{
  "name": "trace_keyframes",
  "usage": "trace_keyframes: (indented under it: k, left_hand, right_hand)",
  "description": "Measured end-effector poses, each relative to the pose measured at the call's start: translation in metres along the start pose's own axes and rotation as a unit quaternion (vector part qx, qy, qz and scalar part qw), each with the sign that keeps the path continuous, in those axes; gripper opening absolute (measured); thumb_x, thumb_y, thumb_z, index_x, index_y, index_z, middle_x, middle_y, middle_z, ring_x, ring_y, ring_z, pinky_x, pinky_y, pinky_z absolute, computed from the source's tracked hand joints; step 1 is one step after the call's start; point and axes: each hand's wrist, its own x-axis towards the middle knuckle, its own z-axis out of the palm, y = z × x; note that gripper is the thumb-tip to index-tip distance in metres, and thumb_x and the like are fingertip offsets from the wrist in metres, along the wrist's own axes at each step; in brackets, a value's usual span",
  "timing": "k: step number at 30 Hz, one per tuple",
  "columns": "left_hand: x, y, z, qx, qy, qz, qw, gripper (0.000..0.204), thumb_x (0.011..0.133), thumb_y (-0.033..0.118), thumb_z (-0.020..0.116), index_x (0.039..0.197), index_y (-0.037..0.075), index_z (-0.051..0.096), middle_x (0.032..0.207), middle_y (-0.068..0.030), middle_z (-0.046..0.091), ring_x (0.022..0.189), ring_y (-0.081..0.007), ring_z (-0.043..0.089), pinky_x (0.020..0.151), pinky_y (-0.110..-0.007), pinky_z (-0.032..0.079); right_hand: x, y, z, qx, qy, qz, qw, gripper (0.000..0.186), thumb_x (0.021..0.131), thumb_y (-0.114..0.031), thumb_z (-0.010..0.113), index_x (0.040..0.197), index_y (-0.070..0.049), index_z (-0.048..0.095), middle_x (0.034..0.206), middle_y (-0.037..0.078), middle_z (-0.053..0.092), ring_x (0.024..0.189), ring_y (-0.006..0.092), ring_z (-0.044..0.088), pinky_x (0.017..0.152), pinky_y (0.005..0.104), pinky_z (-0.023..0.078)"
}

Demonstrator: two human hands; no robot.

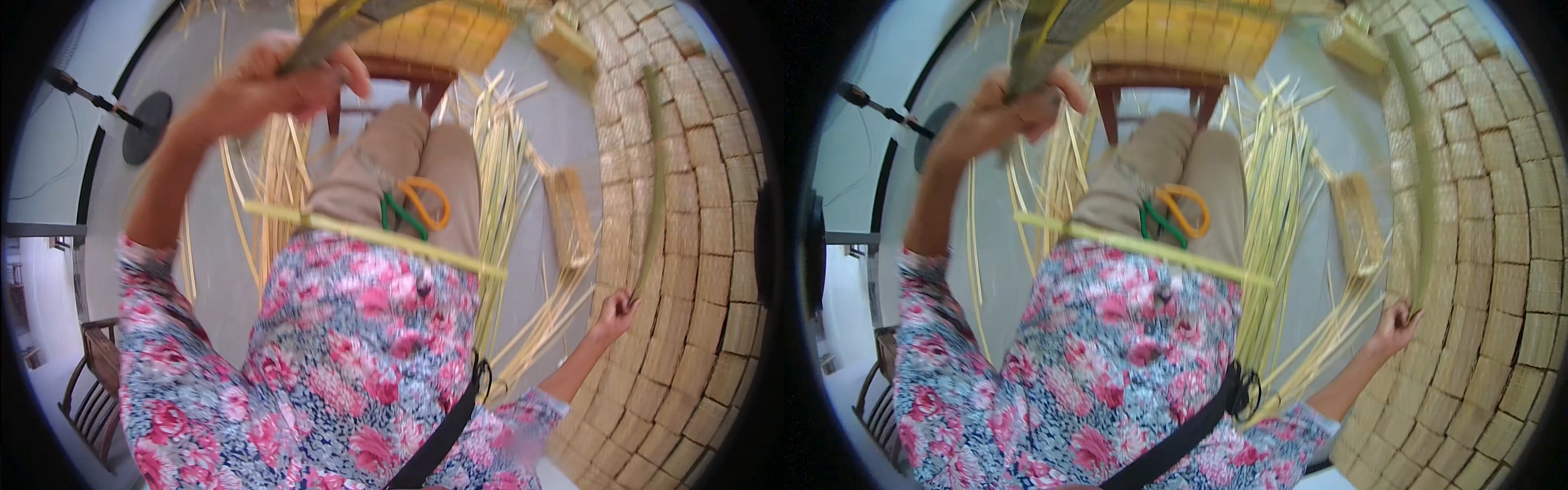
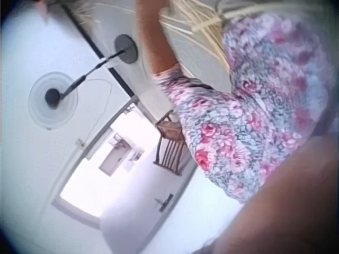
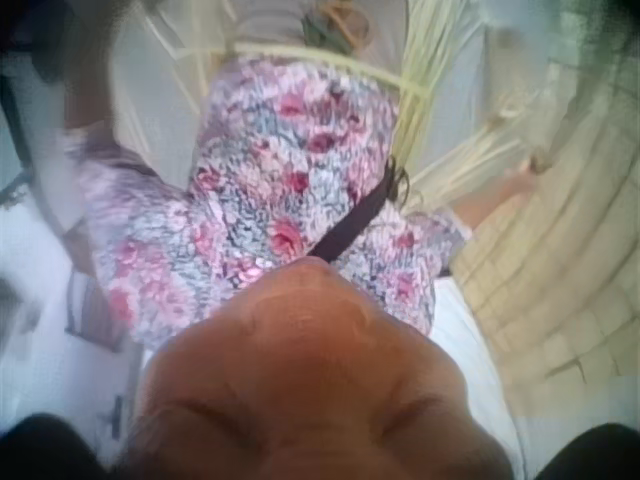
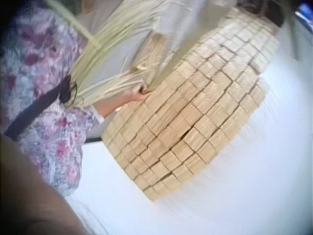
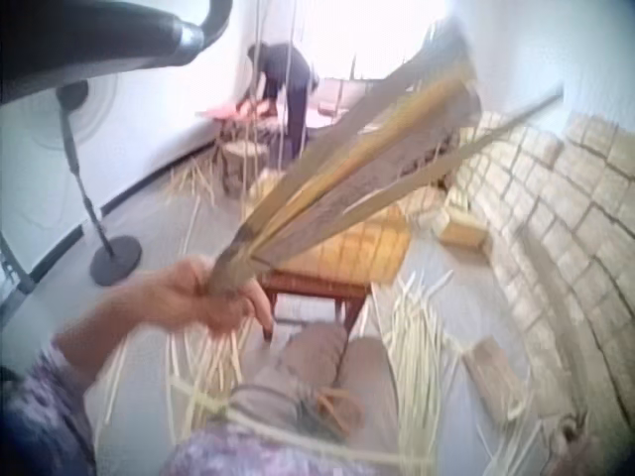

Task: The person weaves a basket by cutting palm leaves with scissors and interlacing them into a basket frame. They repeatedly trim excess material and adjust the weave pattern while working on a partially completed basket.

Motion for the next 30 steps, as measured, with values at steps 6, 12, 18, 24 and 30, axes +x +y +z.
trace_keyframes:
  k: [6, 12, 18, 24, 30]
  left_hand:
    - [-0.006, -0.042, 0.028, 0.125, -0.185, -0.133, 0.966, 0.024, 0.103, 0.023, 0.055, 0.103, 0.003, 0.068, 0.062, 0.0003, 0.052, 0.056, -0.0083, 0.055, 0.05, -0.025, 0.043]
    - [0.004, -0.072, 0.104, 0.253, -0.24, -0.023, 0.937, 0.018, 0.089, 0.02, 0.068, 0.09, 0.003, 0.063, 0.069, -0.0151, 0.061, 0.068, -0.0372, 0.063, 0.06, -0.047, 0.047]
    - [-0.003, -0.091, 0.144, 0.333, -0.189, -0.014, 0.924, 0.027, 0.082, 0.025, 0.072, 0.09, 0.001, 0.063, 0.086, -0.0176, 0.065, 0.083, -0.0388, 0.067, 0.072, -0.049, 0.053]
    - [-0.016, -0.089, 0.153, 0.345, -0.154, -0.035, 0.925, 0.038, 0.084, 0.028, 0.072, 0.111, 0.005, 0.058, 0.102, -0.014, 0.06, 0.101, -0.0331, 0.06, 0.082, -0.046, 0.049]
    - [-0.022, -0.079, 0.15, 0.336, -0.049, 0.055, 0.939, 0.056, 0.082, 0.028, 0.076, 0.13, 0.006, 0.055, 0.122, -0.0163, 0.06, 0.113, -0.0348, 0.058, 0.093, -0.045, 0.049]
  right_hand:
    - [-0.023, -0.05, 0.003, 0.003, 0.008, -0.022, 1.0, 0.025, 0.1, -0.013, 0.057, 0.113, 0.006, 0.049, 0.085, 0.01, 0.045, 0.063, 0.0133, 0.044, 0.048, 0.0224, 0.04]
    - [-0.005, -0.049, 0.012, -0.013, 0.033, -0.073, 0.997, 0.019, 0.1, -0.011, 0.056, 0.109, 0.005, 0.052, 0.087, 0.01, 0.047, 0.07, 0.015, 0.048, 0.05, 0.0232, 0.04]
    - [0.013, 0.007, 0.023, -0.175, -0.009, 0.04, 0.984, 0.017, 0.099, -0.012, 0.06, 0.107, 0.002, 0.055, 0.09, 0.011, 0.056, 0.07, 0.0135, 0.047, 0.052, 0.022, 0.037]
    - [-0.014, 0.145, 0.042, -0.292, 0.034, 0.048, 0.955, 0.012, 0.099, -0.011, 0.061, 0.099, 0.0, 0.059, 0.084, 0.007, 0.058, 0.058, 0.0106, 0.043, 0.05, 0.0206, 0.037]
    - [-0.015, 0.176, 0.042, -0.247, -0.002, 0.132, 0.96, 0.013, 0.098, -0.014, 0.064, 0.096, -0.001, 0.061, 0.085, 0.004, 0.062, 0.06, 0.0097, 0.049, 0.049, 0.0211, 0.04]
